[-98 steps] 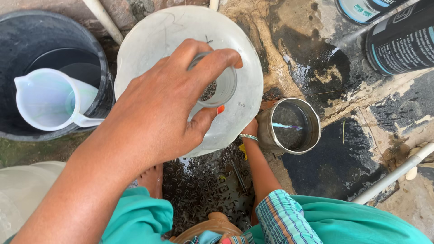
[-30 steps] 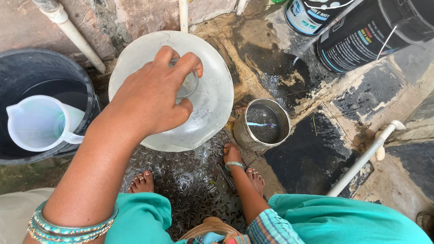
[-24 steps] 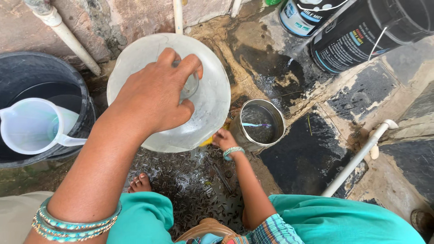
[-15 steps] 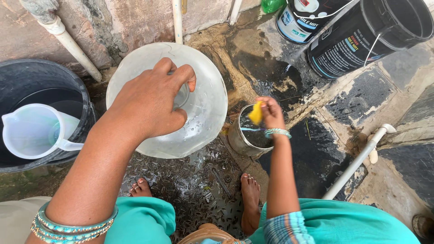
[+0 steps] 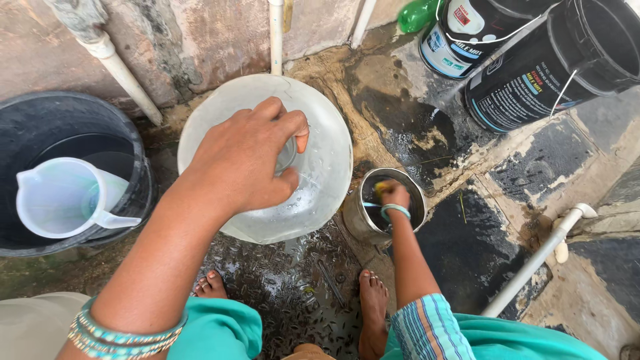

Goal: The person scrubs the inside of a large plastic water dispenser bottle with a toothbrush, then wipes the exterior with a yellow sponge. The task is performed while sitting on a wet floor next to buckets and paint cans.

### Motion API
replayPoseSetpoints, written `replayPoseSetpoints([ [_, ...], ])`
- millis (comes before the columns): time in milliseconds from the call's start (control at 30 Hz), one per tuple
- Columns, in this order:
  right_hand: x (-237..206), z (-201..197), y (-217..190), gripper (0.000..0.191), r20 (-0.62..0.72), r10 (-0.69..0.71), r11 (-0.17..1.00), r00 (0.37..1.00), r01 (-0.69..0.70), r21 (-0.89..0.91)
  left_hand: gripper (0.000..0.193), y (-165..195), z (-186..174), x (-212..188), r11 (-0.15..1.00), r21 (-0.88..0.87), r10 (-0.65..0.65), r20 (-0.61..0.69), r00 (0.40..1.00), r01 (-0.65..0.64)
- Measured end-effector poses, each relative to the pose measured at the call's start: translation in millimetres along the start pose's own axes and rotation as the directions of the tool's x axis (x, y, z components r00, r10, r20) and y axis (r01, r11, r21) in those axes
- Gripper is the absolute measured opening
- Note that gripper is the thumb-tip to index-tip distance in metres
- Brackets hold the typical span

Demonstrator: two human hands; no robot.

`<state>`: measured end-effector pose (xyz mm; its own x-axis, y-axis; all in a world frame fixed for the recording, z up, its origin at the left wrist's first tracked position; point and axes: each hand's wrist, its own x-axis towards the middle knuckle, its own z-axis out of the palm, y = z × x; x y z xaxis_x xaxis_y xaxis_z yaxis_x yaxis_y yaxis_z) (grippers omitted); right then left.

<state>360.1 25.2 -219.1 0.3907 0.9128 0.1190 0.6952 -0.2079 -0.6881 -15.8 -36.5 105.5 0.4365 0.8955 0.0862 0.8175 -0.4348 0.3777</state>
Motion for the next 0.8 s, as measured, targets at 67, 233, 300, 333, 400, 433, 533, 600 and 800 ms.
replayPoseSetpoints([
  [67,3,-8,-1,0.028,0.098,0.303,0.797,0.948,-0.309,0.519,0.026,-4,1,2,1.0,0.003,0.008,-0.025,1.0,-0.008],
  [233,19,-31,-20,0.037,0.354,0.387,0.269,0.851,-0.472,0.84,0.04,-11,11,9,0.998,0.052,0.051,-0.219,0.974,-0.041],
  [300,29,-40,-44,0.042,0.299,0.285,0.393,0.911,-0.396,0.83,0.042,-12,17,11,0.996,0.087,0.029,-0.281,0.959,-0.005],
  [333,32,-43,-61,0.043,0.239,0.188,0.529,0.953,-0.303,0.793,0.043,-13,18,12,0.995,0.102,0.02,-0.313,0.95,0.013],
  [400,43,-48,-104,0.04,0.124,-0.08,0.7,0.989,-0.033,0.713,0.039,-16,20,15,0.997,0.072,0.032,-0.287,0.957,-0.012],
  [433,47,-51,-127,0.035,0.068,-0.24,0.725,0.968,0.132,0.676,0.036,-17,20,16,0.998,0.057,0.039,-0.273,0.961,-0.024],
  [533,49,-54,-195,0.028,-0.111,-0.469,0.806,0.876,0.476,0.352,0.034,-21,21,15,0.999,0.046,0.028,-0.216,0.976,-0.018],
  [600,38,-48,-235,0.032,-0.267,-0.527,0.752,0.807,0.589,0.294,0.034,-25,22,11,1.0,0.011,0.002,-0.247,0.969,0.001],
  [800,-64,-36,-270,0.024,-0.14,-0.752,0.658,0.644,0.746,-0.105,0.034,-33,27,16,0.988,-0.035,-0.154,-0.302,0.941,0.151],
])
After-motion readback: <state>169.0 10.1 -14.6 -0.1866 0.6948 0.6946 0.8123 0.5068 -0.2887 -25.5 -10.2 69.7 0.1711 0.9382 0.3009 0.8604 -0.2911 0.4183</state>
